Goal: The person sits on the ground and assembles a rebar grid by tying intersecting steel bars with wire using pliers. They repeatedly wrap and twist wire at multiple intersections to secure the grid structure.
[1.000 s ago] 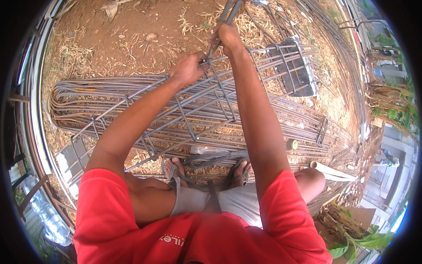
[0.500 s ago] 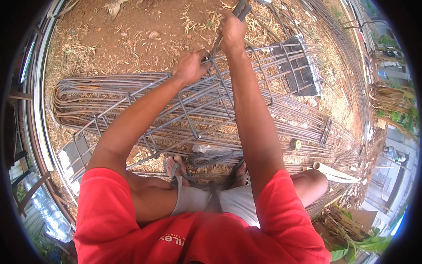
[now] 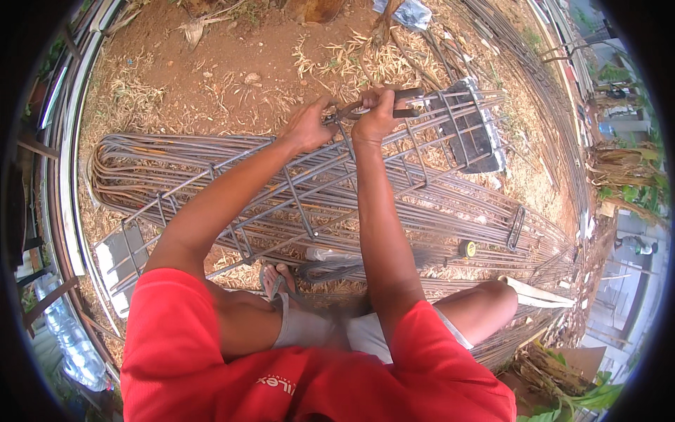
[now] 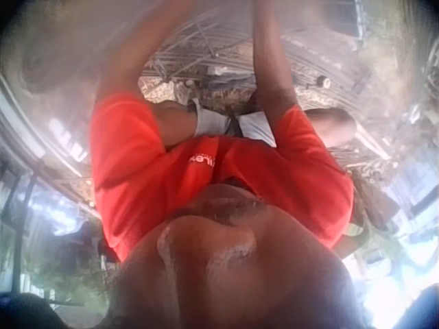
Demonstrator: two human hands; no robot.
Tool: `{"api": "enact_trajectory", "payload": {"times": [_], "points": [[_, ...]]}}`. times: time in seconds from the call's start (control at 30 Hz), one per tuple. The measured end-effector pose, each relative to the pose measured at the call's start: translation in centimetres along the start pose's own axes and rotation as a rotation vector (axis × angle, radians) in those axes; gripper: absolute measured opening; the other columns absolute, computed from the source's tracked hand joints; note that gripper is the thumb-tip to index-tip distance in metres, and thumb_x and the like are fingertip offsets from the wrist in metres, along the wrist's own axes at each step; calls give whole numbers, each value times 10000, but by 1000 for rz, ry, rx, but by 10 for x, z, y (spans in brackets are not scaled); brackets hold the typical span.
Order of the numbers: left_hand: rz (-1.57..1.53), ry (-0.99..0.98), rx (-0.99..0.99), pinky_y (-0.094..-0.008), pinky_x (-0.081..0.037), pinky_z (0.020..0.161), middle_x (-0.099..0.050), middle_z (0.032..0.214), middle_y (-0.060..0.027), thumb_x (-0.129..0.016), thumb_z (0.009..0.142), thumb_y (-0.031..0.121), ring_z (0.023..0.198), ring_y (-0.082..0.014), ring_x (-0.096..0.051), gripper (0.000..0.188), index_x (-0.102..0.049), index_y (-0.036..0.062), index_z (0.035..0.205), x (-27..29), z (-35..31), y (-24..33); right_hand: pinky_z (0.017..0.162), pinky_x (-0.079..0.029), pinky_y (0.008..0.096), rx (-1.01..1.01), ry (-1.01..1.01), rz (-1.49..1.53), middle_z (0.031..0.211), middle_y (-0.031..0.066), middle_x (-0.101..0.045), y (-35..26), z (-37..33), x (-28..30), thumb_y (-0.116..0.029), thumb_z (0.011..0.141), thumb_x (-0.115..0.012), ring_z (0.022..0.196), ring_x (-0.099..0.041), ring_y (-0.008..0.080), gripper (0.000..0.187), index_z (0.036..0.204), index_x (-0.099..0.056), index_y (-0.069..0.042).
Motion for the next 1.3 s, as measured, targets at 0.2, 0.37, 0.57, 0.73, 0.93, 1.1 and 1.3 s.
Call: {"api": "enact_trajectory", "payload": {"times": [0.2, 0.37, 0.57, 0.73, 0.93, 1.1, 1.3], "points": [[69, 161, -324, -549, -355, 1208, -537, 1563, -219, -802, 846, 282, 1513, -384, -437, 734, -531, 47, 1487, -4, -1, 53, 590, -452, 333, -9, 70, -380, 762, 75, -571, -4, 5, -9, -120, 967, -598, 654, -550, 182, 124, 922, -582, -6], [-127, 312, -410, -483, -525, 960, -747, 1062, -225, -754, 864, 207, 1078, -404, -713, 479, -645, -2, 1281, -15, 29, 71, 732, -501, 493, 130, 179, -961, 741, 180, -616, -31, 8, -19, -296, 926, -663, 692, -598, 311, 377, 820, -619, 64], [-514, 27, -29, -423, -548, 724, -745, 831, -114, -793, 946, 404, 761, -276, -704, 392, -751, 26, 1040, -33, 64, 39, 838, -527, 427, -150, -370, -1014, 984, 127, -724, -41, 25, -67, -344, 866, -857, 921, -693, 268, 398, 1018, -720, -2], [-632, -165, 37, -363, -495, 666, -706, 799, -37, -846, 915, 567, 759, -176, -644, 506, -790, 79, 1036, -28, 66, 43, 772, -592, 339, -369, -642, -597, 901, 83, -761, -33, 48, -101, -212, 899, -881, 834, -726, 166, 260, 978, -683, -62], [-584, -362, -137, -422, -526, 1005, -743, 1207, -119, -876, 842, 243, 1132, -243, -685, 601, -671, 81, 1384, -1, 61, 48, 634, -550, 309, -95, -522, -415, 796, 101, -737, -20, 73, -83, -133, 902, -793, 698, -697, 166, 253, 828, -556, -83], [-174, -357, -156, -450, -454, 1231, -540, 1585, -238, -858, 774, 132, 1512, -350, -495, 1031, -354, 95, 1673, 15, 41, 23, 629, -621, 329, 94, -172, -584, 723, 132, -677, -29, 89, -57, -118, 896, -812, 659, -713, 198, 367, 753, -476, -78], [29, -320, -141, -426, -486, 1165, -645, 1456, -240, -889, 725, 169, 1365, -371, -616, 1023, -401, 17, 1611, -16, 26, 19, 584, -494, 353, 239, -33, -735, 656, 72, -584, -46, 67, -70, -219, 796, -836, 601, -530, 160, 405, 721, -476, -51]]}}
Point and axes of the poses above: each hand's wrist, its own z-axis towards the middle knuckle, its own x-axis out of the back of the hand, y = z × x, the point moved 10 cm from there along z, towards the middle knuckle
